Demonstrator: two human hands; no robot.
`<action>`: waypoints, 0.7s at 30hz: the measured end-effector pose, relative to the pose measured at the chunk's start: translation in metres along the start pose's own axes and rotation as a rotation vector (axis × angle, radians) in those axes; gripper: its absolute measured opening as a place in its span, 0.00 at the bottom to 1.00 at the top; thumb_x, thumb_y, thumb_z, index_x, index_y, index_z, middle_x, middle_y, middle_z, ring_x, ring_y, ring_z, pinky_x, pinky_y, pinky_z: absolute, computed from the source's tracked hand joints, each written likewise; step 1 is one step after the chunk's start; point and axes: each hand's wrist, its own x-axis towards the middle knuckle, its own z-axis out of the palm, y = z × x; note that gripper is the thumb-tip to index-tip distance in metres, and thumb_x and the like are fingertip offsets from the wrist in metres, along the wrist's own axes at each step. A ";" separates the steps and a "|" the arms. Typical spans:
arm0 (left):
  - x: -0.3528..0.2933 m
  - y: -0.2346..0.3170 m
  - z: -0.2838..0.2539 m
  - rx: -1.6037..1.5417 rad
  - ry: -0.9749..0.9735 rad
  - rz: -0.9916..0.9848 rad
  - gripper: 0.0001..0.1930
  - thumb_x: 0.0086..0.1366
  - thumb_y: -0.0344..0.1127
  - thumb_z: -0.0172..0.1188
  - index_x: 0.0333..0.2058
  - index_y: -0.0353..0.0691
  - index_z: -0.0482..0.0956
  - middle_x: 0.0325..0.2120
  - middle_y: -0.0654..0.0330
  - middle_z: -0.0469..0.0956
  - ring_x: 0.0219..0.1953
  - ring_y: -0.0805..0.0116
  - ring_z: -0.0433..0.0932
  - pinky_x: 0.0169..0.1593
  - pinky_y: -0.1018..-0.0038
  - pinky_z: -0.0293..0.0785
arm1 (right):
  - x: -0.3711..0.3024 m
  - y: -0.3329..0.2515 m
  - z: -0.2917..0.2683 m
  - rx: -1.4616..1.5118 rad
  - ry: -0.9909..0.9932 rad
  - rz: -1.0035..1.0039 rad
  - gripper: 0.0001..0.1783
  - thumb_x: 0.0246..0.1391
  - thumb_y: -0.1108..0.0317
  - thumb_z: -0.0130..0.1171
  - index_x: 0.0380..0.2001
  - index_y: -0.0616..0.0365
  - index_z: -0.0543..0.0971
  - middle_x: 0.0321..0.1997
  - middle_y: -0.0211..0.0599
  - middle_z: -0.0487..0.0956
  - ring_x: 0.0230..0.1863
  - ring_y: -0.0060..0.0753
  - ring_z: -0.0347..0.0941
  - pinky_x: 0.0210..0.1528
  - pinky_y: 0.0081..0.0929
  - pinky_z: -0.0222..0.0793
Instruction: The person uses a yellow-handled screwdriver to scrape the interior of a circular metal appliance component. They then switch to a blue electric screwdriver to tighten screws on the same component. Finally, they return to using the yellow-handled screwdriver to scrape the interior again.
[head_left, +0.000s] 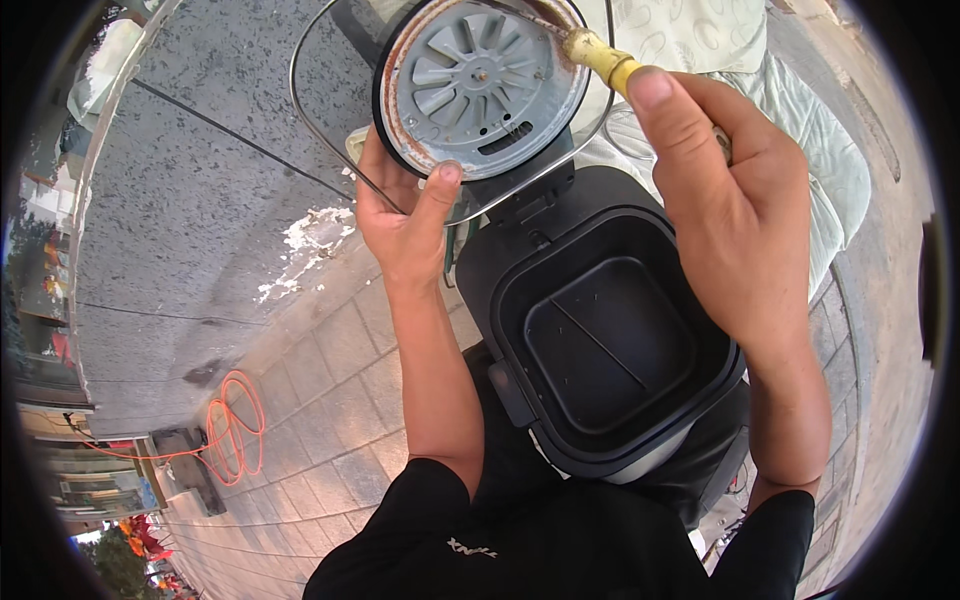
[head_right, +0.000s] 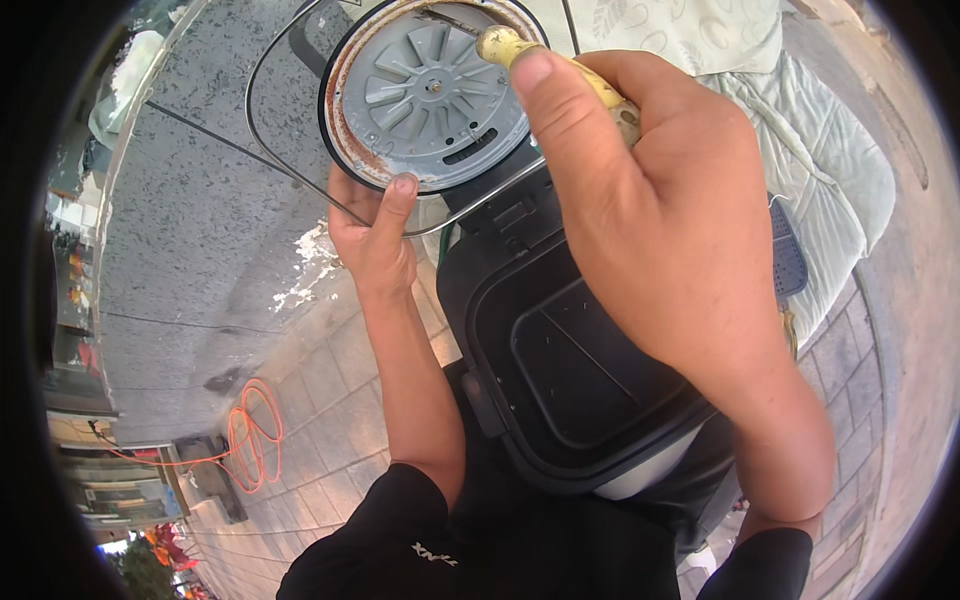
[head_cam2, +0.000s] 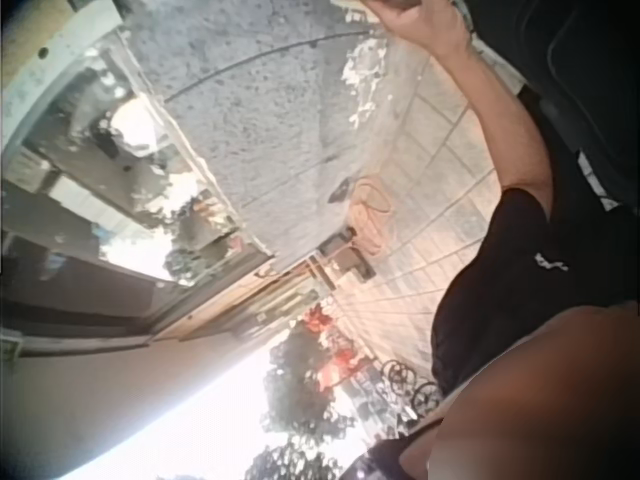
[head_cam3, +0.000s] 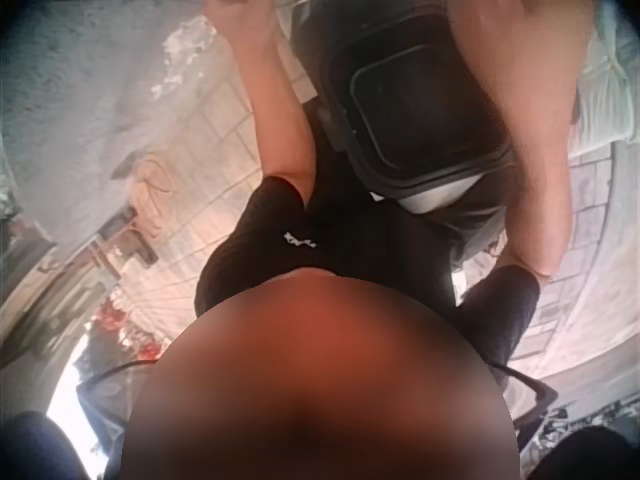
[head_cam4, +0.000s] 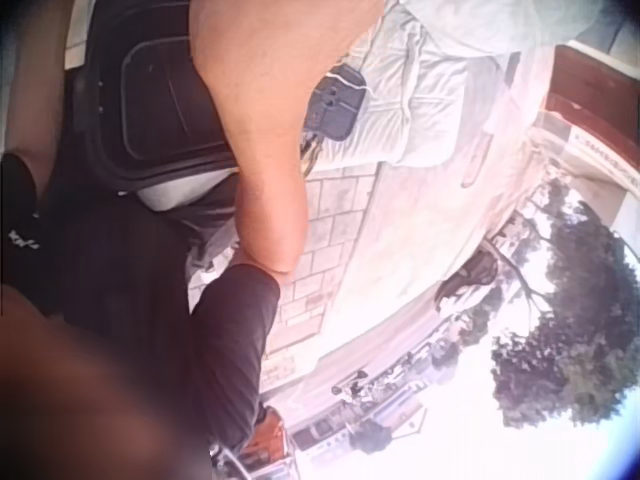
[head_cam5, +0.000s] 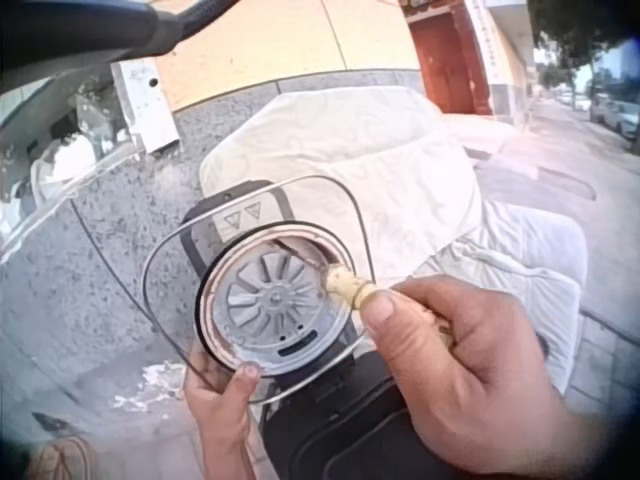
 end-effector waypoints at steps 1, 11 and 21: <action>0.001 -0.002 0.001 -0.007 -0.002 -0.004 0.41 0.60 0.24 0.75 0.69 0.25 0.65 0.62 0.47 0.76 0.63 0.59 0.77 0.67 0.63 0.72 | 0.007 -0.009 -0.015 0.298 -0.114 0.273 0.24 0.72 0.50 0.60 0.49 0.64 0.83 0.18 0.27 0.71 0.18 0.18 0.68 0.21 0.19 0.63; 0.002 -0.003 -0.001 -0.009 -0.047 0.040 0.40 0.62 0.23 0.74 0.69 0.24 0.64 0.62 0.47 0.76 0.63 0.58 0.76 0.67 0.63 0.71 | 0.008 0.006 -0.007 -0.829 0.107 -0.663 0.18 0.65 0.63 0.69 0.53 0.58 0.82 0.26 0.36 0.77 0.23 0.32 0.77 0.26 0.29 0.71; 0.002 -0.005 0.003 -0.025 -0.038 0.008 0.40 0.61 0.25 0.75 0.69 0.24 0.64 0.61 0.46 0.76 0.62 0.58 0.77 0.67 0.63 0.72 | 0.015 -0.006 -0.008 0.495 -0.224 0.473 0.27 0.74 0.51 0.54 0.56 0.68 0.78 0.21 0.22 0.69 0.14 0.09 0.57 0.15 0.14 0.55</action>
